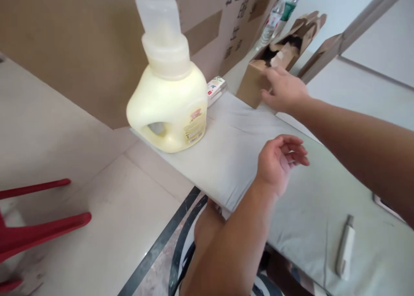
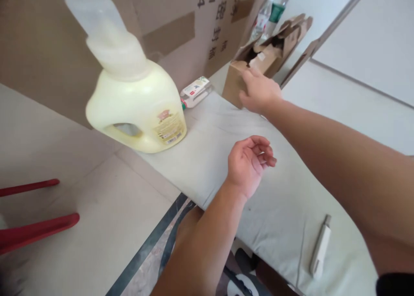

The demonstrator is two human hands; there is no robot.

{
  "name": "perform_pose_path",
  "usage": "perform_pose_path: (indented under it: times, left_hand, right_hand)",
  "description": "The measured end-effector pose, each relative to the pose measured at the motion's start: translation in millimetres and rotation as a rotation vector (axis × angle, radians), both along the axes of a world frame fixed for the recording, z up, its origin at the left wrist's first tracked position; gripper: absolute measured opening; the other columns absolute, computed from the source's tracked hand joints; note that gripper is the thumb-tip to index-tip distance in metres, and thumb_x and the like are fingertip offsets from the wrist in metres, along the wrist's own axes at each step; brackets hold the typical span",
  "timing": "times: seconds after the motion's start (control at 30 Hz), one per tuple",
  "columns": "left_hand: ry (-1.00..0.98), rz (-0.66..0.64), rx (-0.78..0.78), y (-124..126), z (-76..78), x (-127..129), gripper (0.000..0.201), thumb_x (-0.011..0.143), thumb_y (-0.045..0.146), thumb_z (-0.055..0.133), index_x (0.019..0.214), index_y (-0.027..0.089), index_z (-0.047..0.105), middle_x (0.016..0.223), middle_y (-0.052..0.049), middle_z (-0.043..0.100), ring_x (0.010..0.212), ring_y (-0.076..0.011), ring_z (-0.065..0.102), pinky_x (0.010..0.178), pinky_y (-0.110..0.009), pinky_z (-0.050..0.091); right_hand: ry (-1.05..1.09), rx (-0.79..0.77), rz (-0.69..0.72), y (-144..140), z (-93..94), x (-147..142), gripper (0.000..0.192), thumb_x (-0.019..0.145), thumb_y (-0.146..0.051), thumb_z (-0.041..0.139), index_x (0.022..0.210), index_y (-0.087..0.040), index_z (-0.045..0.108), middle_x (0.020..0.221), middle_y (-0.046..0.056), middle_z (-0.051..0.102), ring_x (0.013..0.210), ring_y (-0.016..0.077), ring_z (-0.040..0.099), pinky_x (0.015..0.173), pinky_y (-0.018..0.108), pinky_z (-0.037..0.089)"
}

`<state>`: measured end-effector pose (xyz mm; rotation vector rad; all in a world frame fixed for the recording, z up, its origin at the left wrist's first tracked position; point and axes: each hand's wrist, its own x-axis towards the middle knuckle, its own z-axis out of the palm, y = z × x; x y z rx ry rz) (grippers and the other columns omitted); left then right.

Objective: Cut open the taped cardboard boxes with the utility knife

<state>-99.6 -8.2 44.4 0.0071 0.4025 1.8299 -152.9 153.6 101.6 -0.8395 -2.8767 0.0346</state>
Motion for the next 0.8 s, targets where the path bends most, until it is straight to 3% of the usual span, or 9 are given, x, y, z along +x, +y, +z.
perform_pose_path:
  times: [0.1, 0.2, 0.3, 0.37, 0.4, 0.47, 0.53, 0.63, 0.8]
  left_hand:
    - [0.036, -0.018, 0.026, 0, -1.0, -4, 0.027, 0.082, 0.028, 0.044, 0.069, 0.016, 0.065, 0.06, -0.003, 0.058, 0.051, -0.0137, 0.056, 0.062, -0.029, 0.043]
    - [0.03, -0.034, 0.036, 0, -2.1, -4, 0.026, 0.08, 0.03, 0.045, 0.069, 0.017, 0.064, 0.06, -0.003, 0.058, 0.051, -0.0134, 0.054, 0.061, -0.029, 0.042]
    - [0.022, -0.021, 0.036, -3, -0.9, -3, 0.024, 0.079, 0.029, 0.045, 0.069, 0.017, 0.064, 0.06, -0.003, 0.057, 0.051, -0.0133, 0.054, 0.061, -0.029, 0.041]
    - [0.03, -0.011, 0.034, -5, 0.2, -2, 0.024, 0.079, 0.029, 0.045, 0.07, 0.017, 0.064, 0.061, -0.002, 0.056, 0.052, -0.0132, 0.054, 0.061, -0.029, 0.041]
    - [0.042, -0.01, 0.032, -5, 0.3, -2, 0.024, 0.079, 0.03, 0.046, 0.07, 0.017, 0.063, 0.061, -0.002, 0.056, 0.053, -0.0133, 0.054, 0.061, -0.029, 0.041]
    - [0.091, 0.031, 0.008, -3, -0.9, 0, 0.022, 0.08, 0.031, 0.046, 0.07, 0.018, 0.061, 0.06, -0.001, 0.056, 0.052, -0.0135, 0.053, 0.06, -0.029, 0.04]
    - [0.18, 0.178, -0.081, 0, -3.6, 2, 0.019, 0.081, 0.03, 0.047, 0.069, 0.019, 0.057, 0.057, 0.0, 0.053, 0.051, -0.0134, 0.051, 0.06, -0.029, 0.039]
    - [0.37, 0.587, -0.325, 3, -6.4, 2, 0.024, 0.085, 0.025, 0.046, 0.061, 0.022, 0.047, 0.055, 0.003, 0.045, 0.056, -0.0126, 0.048, 0.065, -0.028, 0.039]
    - [0.579, 1.09, -0.434, -12, -1.8, -14, 0.023, 0.091, 0.027, 0.048, 0.069, 0.023, 0.045, 0.067, 0.003, 0.041, 0.072, -0.014, 0.05, 0.076, -0.029, 0.042]
  right_hand:
    - [-0.05, 0.032, -0.123, -2, -0.3, -34, 0.057, 0.095, -0.029, 0.056, 0.147, -0.006, 0.047, 0.148, 0.024, 0.052, 0.128, 0.0372, 0.057, 0.1, 0.057, 0.043]
    - [-0.065, 0.106, -0.293, 9, -8.7, -43, 0.063, 0.096, -0.045, 0.055, 0.136, 0.004, 0.053, 0.155, 0.032, 0.036, 0.131, 0.0394, 0.053, 0.095, 0.054, 0.043]
    - [-0.018, 0.214, -0.384, 29, -15.2, -33, 0.081, 0.093, -0.062, 0.047, 0.131, 0.01, 0.055, 0.161, 0.038, 0.015, 0.141, 0.0433, 0.04, 0.091, 0.053, 0.044]
    - [0.043, 0.236, -0.364, 42, -13.7, -21, 0.087, 0.088, -0.067, 0.05, 0.13, 0.009, 0.058, 0.163, 0.039, 0.004, 0.144, 0.0441, 0.036, 0.091, 0.051, 0.045]
    - [0.053, 0.214, -0.352, 46, -11.0, -14, 0.089, 0.086, -0.068, 0.05, 0.125, 0.012, 0.06, 0.163, 0.04, 0.001, 0.143, 0.0442, 0.037, 0.092, 0.05, 0.046]
    - [0.043, 0.142, -0.323, 47, -3.0, 0, 0.083, 0.087, -0.06, 0.048, 0.116, 0.016, 0.065, 0.161, 0.04, 0.011, 0.142, 0.0404, 0.042, 0.097, 0.044, 0.044]
    - [0.038, 0.104, -0.302, 40, 5.6, 14, 0.067, 0.09, -0.044, 0.048, 0.114, 0.015, 0.066, 0.16, 0.036, 0.026, 0.144, 0.0343, 0.042, 0.104, 0.036, 0.04]
    - [0.098, 0.144, -0.248, 17, 12.6, 39, 0.044, 0.09, -0.022, 0.048, 0.114, 0.009, 0.068, 0.162, 0.03, 0.03, 0.148, 0.029, 0.039, 0.109, 0.031, 0.037]
    - [0.337, 0.206, 0.036, -43, 12.8, 125, 0.031, 0.082, -0.017, 0.059, 0.109, -0.01, 0.074, 0.148, 0.019, 0.058, 0.123, 0.0274, 0.068, 0.101, 0.036, 0.055]
